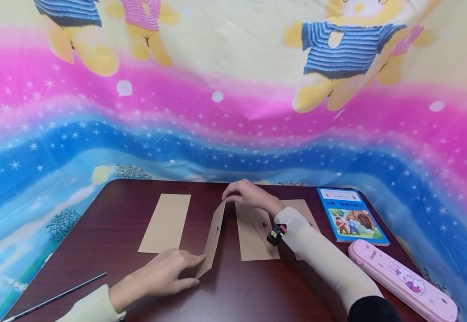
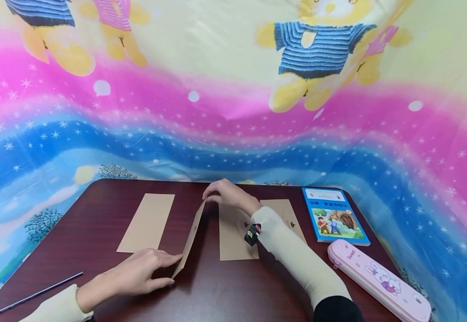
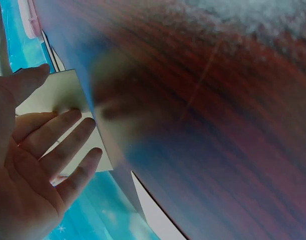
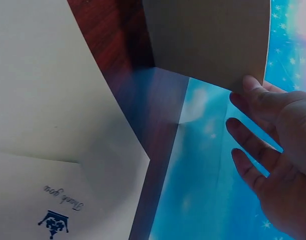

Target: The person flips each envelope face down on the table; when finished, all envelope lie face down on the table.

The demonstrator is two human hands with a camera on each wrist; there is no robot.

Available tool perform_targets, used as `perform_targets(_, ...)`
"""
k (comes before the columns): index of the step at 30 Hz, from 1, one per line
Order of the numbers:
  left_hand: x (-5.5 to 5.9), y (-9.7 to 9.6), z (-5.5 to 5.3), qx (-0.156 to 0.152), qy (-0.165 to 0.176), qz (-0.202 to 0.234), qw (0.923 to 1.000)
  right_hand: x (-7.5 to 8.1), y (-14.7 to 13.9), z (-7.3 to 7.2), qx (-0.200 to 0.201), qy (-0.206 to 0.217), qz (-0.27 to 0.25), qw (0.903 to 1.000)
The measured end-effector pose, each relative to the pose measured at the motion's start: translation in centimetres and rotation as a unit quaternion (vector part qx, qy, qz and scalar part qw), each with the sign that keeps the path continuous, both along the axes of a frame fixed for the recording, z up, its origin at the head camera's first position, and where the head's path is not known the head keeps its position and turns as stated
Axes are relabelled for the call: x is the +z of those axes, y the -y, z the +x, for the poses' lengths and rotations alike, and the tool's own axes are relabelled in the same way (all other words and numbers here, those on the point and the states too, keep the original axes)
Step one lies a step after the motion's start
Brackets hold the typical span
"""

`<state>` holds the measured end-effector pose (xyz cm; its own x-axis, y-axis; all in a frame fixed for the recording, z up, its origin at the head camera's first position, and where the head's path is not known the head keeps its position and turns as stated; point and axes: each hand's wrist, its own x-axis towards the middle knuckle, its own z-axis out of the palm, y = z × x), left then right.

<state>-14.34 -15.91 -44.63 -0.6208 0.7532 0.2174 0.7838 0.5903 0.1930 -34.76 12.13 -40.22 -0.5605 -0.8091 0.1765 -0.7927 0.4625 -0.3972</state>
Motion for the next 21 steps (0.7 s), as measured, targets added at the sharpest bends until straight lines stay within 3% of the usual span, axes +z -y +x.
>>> perform_targets(5,-0.17,-0.07,-0.16,-0.004,0.010,0.016,0.9998,0.51,0.08,-0.03,-0.003,0.006,-0.002,1.0000)
perform_targets(14,-0.96,-0.48,0.02,0.012,-0.017,0.049,0.9986,0.47,0.20,-0.11,-0.010,0.011,-0.009,0.9999)
perform_targets(21,-0.42,-0.56,0.04,0.006,-0.026,0.078,0.9966,0.57,0.28,-0.12,-0.006,0.012,-0.012,0.9998)
